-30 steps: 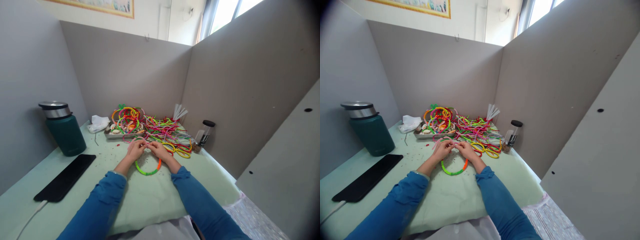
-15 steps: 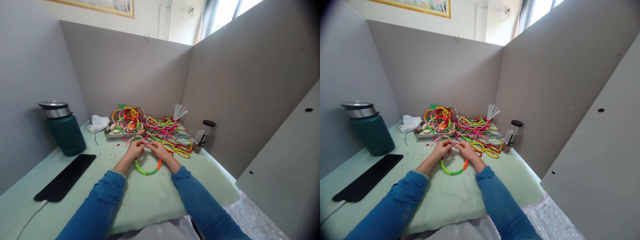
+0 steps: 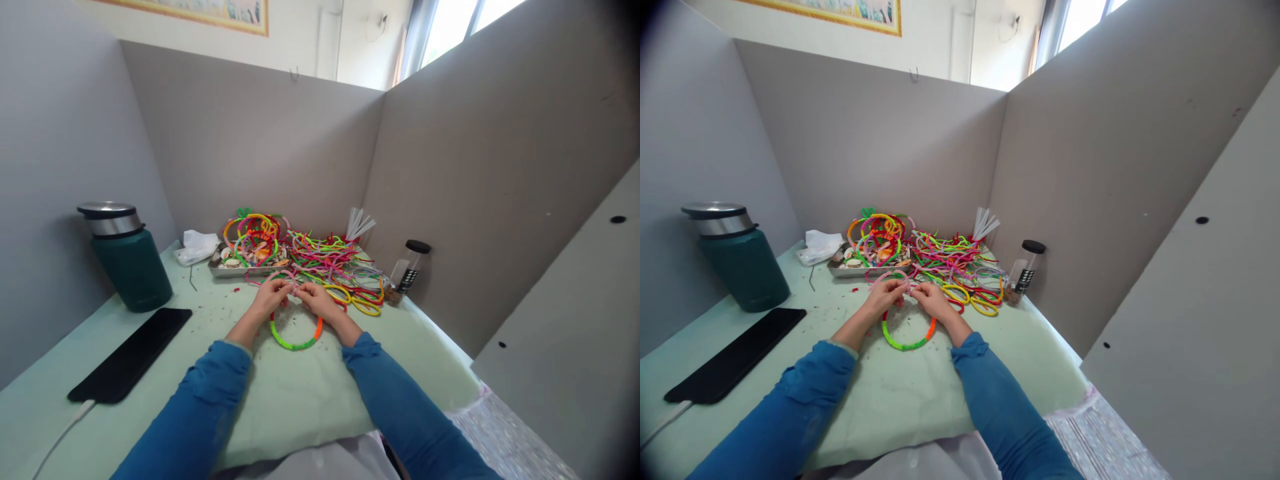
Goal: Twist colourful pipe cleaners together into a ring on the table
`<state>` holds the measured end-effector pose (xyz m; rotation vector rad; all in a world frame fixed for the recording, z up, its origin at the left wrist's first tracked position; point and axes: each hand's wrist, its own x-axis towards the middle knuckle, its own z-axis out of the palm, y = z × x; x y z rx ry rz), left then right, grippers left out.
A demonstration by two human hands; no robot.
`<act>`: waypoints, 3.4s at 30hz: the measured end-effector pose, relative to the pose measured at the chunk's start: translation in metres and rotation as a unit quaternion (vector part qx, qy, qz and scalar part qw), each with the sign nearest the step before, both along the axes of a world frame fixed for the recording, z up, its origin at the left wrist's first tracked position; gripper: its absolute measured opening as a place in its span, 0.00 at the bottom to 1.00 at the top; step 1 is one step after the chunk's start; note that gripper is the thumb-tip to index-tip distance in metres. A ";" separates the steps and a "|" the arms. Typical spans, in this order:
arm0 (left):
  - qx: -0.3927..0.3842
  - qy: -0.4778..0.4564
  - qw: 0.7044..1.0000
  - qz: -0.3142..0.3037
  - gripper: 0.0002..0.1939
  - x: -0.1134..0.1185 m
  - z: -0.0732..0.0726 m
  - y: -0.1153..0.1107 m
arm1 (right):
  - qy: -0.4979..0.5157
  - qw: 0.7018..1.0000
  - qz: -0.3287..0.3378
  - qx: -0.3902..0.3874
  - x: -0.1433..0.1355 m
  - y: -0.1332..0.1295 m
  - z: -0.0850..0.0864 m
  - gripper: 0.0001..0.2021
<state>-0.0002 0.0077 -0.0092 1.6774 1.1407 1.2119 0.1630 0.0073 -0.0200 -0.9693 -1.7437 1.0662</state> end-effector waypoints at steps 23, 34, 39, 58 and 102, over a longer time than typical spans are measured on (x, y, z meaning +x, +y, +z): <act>-0.048 -0.045 0.997 -0.033 0.15 0.006 0.008 -0.011 | -0.015 0.999 -0.014 0.032 0.000 0.001 -0.001 0.11; -0.041 -0.036 0.998 -0.034 0.14 0.003 0.002 -0.005 | -0.017 0.999 -0.014 0.034 0.001 0.003 -0.003 0.11; -0.047 -0.040 0.997 -0.038 0.14 0.005 0.005 -0.008 | -0.019 0.999 -0.019 0.036 0.001 0.004 -0.004 0.11; -0.047 -0.010 0.998 -0.050 0.12 0.005 0.006 -0.009 | -0.026 0.999 -0.011 0.030 0.001 0.005 -0.006 0.12; 0.143 0.269 0.949 0.083 0.08 0.000 -0.006 0.002 | -0.006 1.000 -0.018 0.019 0.000 0.007 -0.006 0.13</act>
